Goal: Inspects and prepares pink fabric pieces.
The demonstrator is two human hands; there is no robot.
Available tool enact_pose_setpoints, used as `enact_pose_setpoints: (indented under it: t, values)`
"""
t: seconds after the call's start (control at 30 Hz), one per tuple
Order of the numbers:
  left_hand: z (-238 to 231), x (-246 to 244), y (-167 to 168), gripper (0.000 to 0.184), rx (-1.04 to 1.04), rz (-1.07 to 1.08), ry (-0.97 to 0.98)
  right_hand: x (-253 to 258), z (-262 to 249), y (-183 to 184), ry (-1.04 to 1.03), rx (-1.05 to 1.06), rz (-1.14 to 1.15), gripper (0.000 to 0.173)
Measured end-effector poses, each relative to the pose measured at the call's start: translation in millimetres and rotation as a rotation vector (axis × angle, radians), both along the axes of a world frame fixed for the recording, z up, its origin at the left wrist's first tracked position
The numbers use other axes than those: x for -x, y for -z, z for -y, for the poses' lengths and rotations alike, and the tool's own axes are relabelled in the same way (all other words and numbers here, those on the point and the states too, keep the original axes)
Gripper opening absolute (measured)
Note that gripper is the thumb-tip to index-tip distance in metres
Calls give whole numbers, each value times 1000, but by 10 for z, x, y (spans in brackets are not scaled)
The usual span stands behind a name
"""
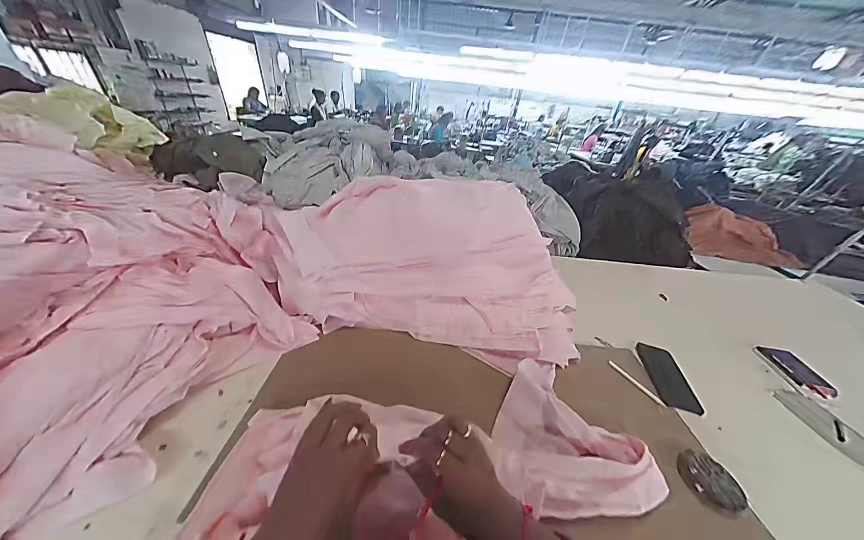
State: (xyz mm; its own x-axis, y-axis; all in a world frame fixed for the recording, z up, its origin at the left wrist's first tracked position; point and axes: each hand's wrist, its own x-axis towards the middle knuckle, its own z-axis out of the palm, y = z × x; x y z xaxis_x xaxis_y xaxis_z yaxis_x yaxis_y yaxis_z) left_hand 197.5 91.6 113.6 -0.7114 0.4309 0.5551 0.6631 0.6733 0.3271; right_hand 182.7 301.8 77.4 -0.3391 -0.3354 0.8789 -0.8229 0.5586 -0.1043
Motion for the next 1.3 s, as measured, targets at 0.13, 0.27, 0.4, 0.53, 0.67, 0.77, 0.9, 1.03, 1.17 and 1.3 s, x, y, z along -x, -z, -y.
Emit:
enact_pose_setpoints:
  t: [0.13,0.27,0.4,0.53,0.67,0.77,0.9,1.03,1.17,1.3]
  values:
    - [-42,-91,-17,28,-96,214,146,-48,42,-78,-168,-110,83,5]
    - [-145,-190,-33,15,-219,124,72,-131,19,-122,-154,8,213,31]
    - [-169,-165,61,16,-306,-47,-22,-104,-82,-179,-334,403,487,61]
    - [-174,-215,233,24,-304,-125,-39,-180,-109,-219,-540,597,642,34]
    - [-103,-250,246,22,-298,-135,-19,-296,-24,-108,-462,512,618,11]
    - [-132,-240,229,21,-285,-139,-35,-312,4,-87,-486,452,560,11]
    - [-147,-251,246,21,-279,-110,-24,-300,2,-65,-476,363,543,7]
    - [-153,-262,261,21,-254,-100,8,-281,-16,-109,-385,224,512,6]
    - [-162,-267,246,22,-224,-113,5,-268,-4,-111,-368,226,512,5]
    - [-164,-255,254,21,-218,-131,8,-268,-4,-92,-391,254,537,4]
